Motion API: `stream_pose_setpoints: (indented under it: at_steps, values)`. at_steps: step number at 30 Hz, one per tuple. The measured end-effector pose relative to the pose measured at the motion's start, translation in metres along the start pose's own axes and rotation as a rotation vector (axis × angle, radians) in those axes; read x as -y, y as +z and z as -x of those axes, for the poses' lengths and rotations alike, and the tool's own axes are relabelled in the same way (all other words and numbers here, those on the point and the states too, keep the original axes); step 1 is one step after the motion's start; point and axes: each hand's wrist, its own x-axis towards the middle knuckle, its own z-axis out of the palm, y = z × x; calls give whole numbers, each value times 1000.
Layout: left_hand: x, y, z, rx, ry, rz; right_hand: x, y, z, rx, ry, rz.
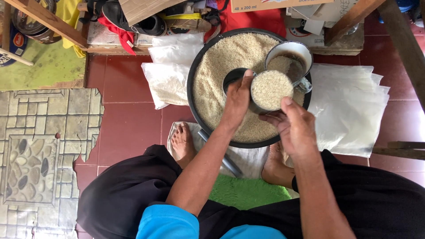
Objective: Scooping grain from a large basin into plastic bags and measuring cups, then leveling the grain for portioning.
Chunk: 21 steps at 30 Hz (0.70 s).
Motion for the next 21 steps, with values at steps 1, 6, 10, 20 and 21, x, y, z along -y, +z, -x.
stream_pose_setpoints:
  at_steps: [1,6,10,20,21]
  values:
    - [-7,-7,-2,-1,-1,-1,3,0,-1,0,2,-1]
    - [21,-73,-55,-242,153,-583,22,-10,-14,-62,-85,96]
    - [94,-70,-91,-40,112,-753,15,-36,-44,-126,-111,137]
    - [95,-52,-141,-160,326,-723,24,-27,-58,-168,-158,208]
    - [102,-54,-157,-181,302,-757,25,-24,-57,-165,-165,212]
